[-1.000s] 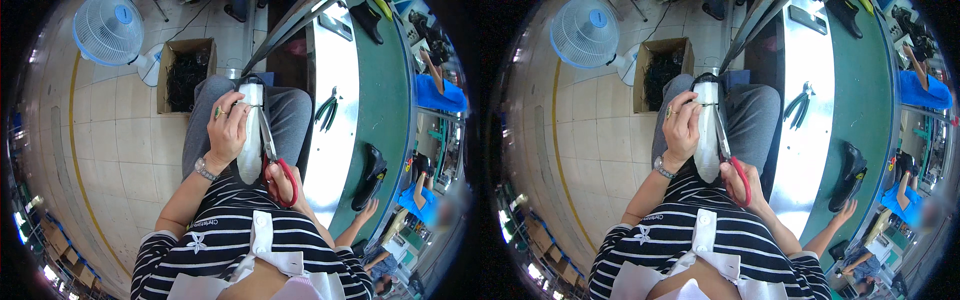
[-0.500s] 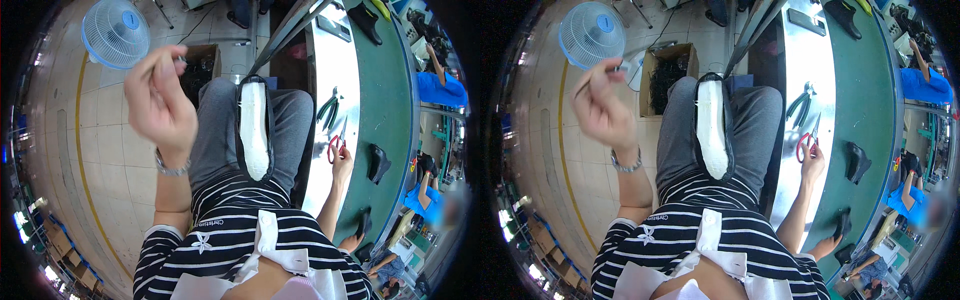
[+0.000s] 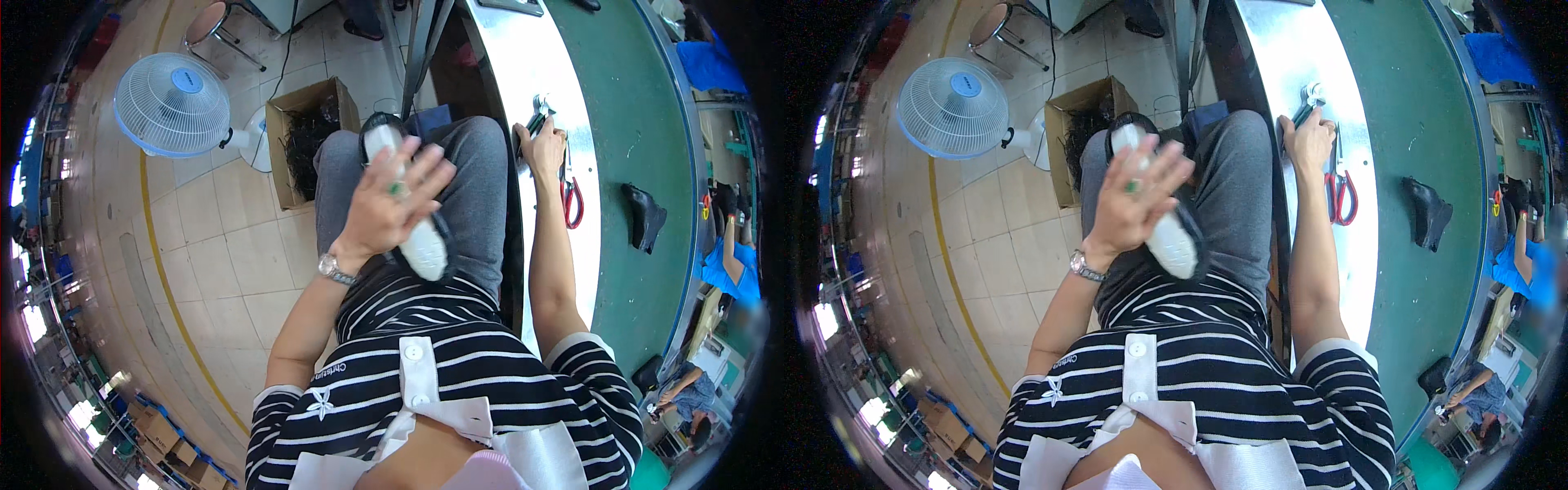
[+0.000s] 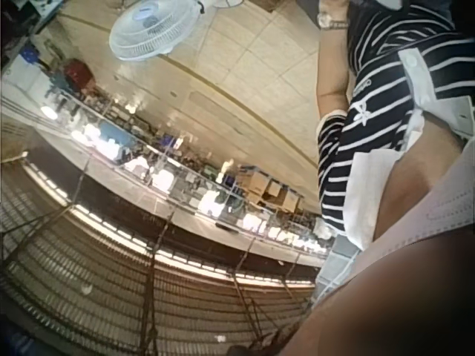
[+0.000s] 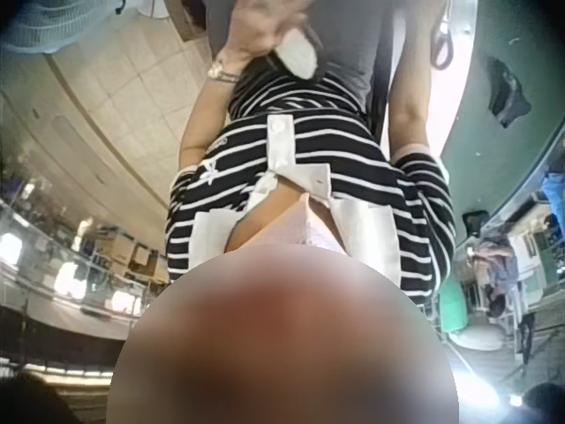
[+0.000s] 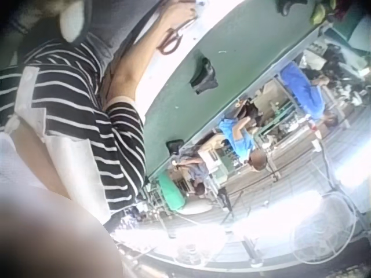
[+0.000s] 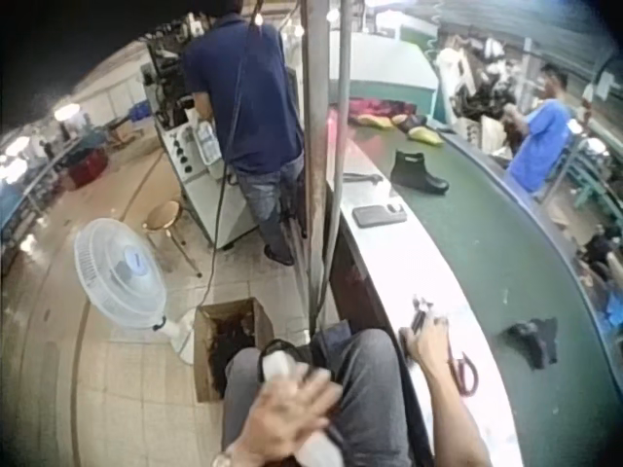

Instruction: Manual lasting of shoes using pliers, hammers, and scissors on an assembly line.

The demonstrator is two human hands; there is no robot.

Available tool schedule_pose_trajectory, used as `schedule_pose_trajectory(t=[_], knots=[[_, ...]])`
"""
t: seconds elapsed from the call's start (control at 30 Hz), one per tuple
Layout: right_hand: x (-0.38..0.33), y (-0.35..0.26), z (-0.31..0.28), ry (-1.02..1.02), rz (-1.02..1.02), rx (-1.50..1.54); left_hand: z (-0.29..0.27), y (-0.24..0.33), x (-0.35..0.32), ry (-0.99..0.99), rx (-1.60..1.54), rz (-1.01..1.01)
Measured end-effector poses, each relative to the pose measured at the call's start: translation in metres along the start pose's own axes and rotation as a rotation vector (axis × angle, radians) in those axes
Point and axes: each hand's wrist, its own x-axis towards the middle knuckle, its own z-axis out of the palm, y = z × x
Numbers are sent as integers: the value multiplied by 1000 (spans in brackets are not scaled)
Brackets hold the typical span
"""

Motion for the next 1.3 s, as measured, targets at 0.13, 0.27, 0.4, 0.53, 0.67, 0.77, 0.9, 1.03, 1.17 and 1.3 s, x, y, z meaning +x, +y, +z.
schedule_pose_trajectory(t=[0.13, 0.27, 0.4, 0.53, 0.67, 0.77, 0.9, 1.03, 1.17, 1.3], knots=[[12, 23, 7, -34, 14, -15, 38, 9, 47, -8, -175, 10], [0, 28, -52, -523, 567, 1089, 39, -15, 101, -425, -235, -208], [-45, 10, -120, -570, 376, 1271, 50, -85, 129, -278, -460, -156], [-56, -7, -161, -831, 234, 1028, 57, -77, 146, -243, -137, -398], [-41, -44, -177, -860, -84, 703, 49, -76, 146, -194, -257, -529], [-13, -52, -177, -998, -131, 719, 42, -51, 126, -283, -332, -410], [3, -84, -189, -1232, -81, 629, 38, -6, 84, -132, -124, -285], [-39, -72, -170, -963, -260, 582, 44, 3, 75, 7, -142, -269], [-72, -52, -156, -665, -356, 625, 43, 8, 72, 37, -140, -182], [-44, -64, -181, -668, -567, 103, 50, 0, 64, 71, -46, -131]])
